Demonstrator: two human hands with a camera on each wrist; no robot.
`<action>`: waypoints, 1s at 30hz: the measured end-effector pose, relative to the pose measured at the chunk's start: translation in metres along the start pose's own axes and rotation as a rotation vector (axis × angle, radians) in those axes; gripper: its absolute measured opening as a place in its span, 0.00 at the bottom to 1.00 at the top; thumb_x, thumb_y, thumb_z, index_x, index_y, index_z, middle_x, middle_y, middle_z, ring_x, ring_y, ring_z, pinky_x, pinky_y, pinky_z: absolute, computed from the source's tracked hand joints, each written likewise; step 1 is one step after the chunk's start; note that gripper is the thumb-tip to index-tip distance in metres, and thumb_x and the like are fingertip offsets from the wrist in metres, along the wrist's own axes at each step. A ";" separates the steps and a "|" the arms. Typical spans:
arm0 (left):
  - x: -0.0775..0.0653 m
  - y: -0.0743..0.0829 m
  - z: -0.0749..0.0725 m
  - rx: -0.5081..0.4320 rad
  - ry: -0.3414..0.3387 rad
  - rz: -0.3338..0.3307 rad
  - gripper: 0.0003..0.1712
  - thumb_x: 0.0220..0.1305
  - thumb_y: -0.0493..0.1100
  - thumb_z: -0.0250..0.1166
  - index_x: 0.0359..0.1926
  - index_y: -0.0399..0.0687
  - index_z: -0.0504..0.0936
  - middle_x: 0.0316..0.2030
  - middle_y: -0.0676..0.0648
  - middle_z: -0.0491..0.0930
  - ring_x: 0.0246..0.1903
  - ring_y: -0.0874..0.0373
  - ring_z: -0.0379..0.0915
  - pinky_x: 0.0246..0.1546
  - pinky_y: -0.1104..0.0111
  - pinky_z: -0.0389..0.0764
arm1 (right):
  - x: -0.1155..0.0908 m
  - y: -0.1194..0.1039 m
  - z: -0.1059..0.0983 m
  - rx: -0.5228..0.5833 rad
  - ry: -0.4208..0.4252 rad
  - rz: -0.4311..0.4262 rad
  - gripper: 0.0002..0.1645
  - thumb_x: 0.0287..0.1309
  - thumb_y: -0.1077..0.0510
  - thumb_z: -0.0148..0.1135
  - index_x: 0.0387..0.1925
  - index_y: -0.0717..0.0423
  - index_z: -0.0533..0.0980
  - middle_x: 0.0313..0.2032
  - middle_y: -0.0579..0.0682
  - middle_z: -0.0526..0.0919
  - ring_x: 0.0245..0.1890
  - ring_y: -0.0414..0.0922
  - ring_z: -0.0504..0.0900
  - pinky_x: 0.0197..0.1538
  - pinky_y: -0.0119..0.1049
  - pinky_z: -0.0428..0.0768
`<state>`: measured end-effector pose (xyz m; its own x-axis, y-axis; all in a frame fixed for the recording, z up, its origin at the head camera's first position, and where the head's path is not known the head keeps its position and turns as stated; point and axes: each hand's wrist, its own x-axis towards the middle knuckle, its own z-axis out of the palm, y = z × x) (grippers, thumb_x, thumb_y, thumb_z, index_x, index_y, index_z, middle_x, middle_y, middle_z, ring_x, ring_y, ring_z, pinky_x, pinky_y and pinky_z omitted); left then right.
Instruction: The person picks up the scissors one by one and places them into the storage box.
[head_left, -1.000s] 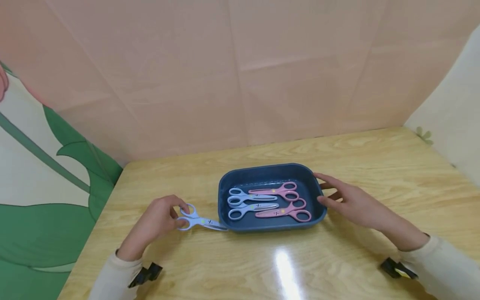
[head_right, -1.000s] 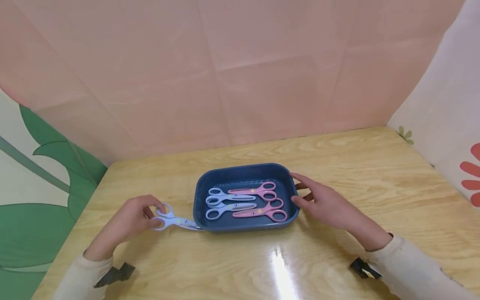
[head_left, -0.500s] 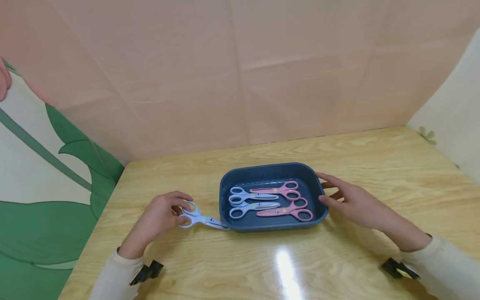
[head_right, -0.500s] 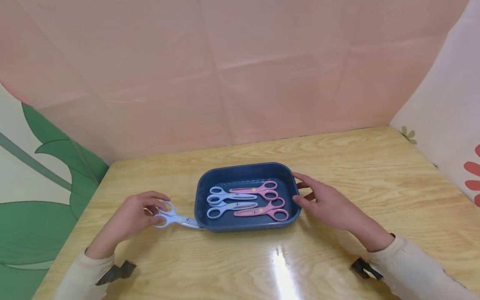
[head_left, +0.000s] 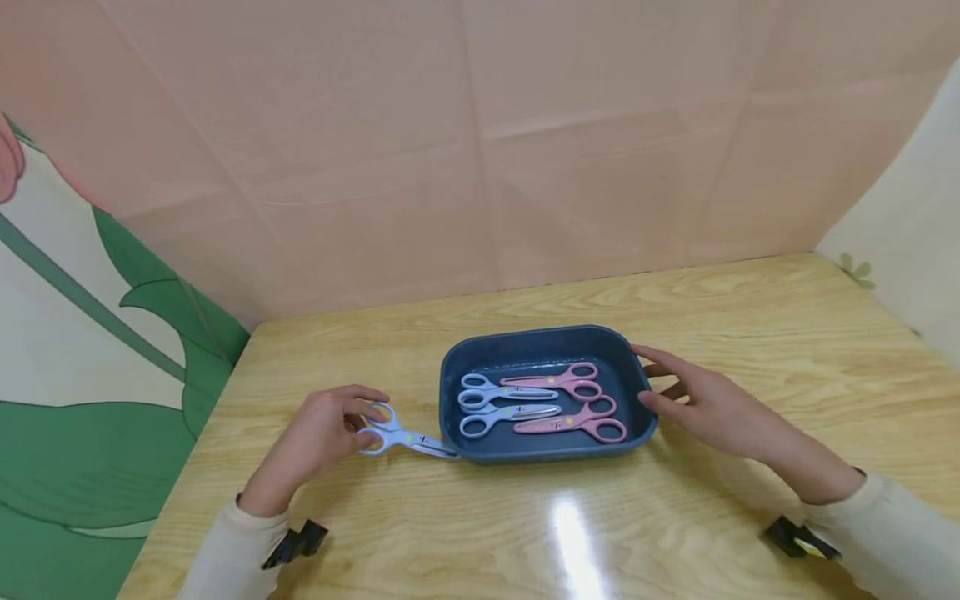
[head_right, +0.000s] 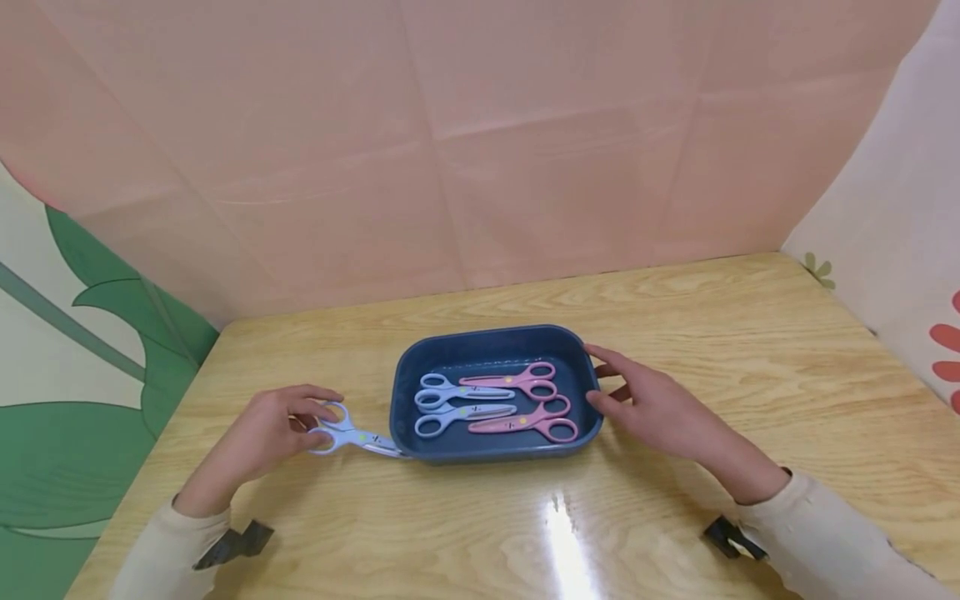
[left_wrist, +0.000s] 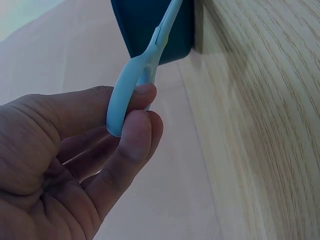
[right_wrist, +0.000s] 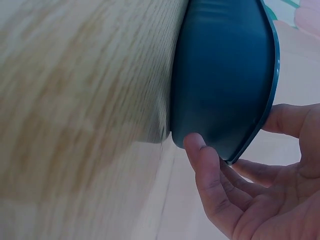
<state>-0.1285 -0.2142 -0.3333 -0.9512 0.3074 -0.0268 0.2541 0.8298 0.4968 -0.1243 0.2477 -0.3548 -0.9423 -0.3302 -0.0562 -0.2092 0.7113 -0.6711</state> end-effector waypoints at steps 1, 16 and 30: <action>0.000 0.000 0.000 0.000 0.000 0.001 0.16 0.51 0.32 0.76 0.42 0.49 0.89 0.47 0.51 0.86 0.31 0.66 0.78 0.29 0.75 0.79 | 0.000 0.000 0.000 0.000 0.000 0.000 0.39 0.70 0.49 0.58 0.76 0.53 0.55 0.63 0.70 0.73 0.51 0.59 0.84 0.43 0.47 0.86; -0.003 -0.004 -0.003 -0.050 0.004 0.004 0.11 0.51 0.33 0.76 0.36 0.50 0.90 0.51 0.48 0.85 0.32 0.65 0.79 0.28 0.74 0.79 | 0.000 0.001 0.001 -0.012 0.003 0.000 0.40 0.70 0.48 0.57 0.76 0.52 0.55 0.63 0.69 0.74 0.52 0.59 0.84 0.43 0.48 0.86; -0.005 -0.009 -0.010 -0.036 0.034 0.001 0.09 0.52 0.38 0.76 0.37 0.52 0.90 0.51 0.48 0.86 0.31 0.65 0.79 0.27 0.74 0.79 | 0.000 0.002 0.001 -0.009 0.007 -0.010 0.40 0.70 0.49 0.57 0.76 0.52 0.55 0.62 0.69 0.75 0.51 0.58 0.84 0.44 0.48 0.86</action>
<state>-0.1280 -0.2282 -0.3287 -0.9564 0.2919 0.0031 0.2495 0.8118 0.5279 -0.1243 0.2486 -0.3568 -0.9419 -0.3329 -0.0448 -0.2205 0.7134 -0.6652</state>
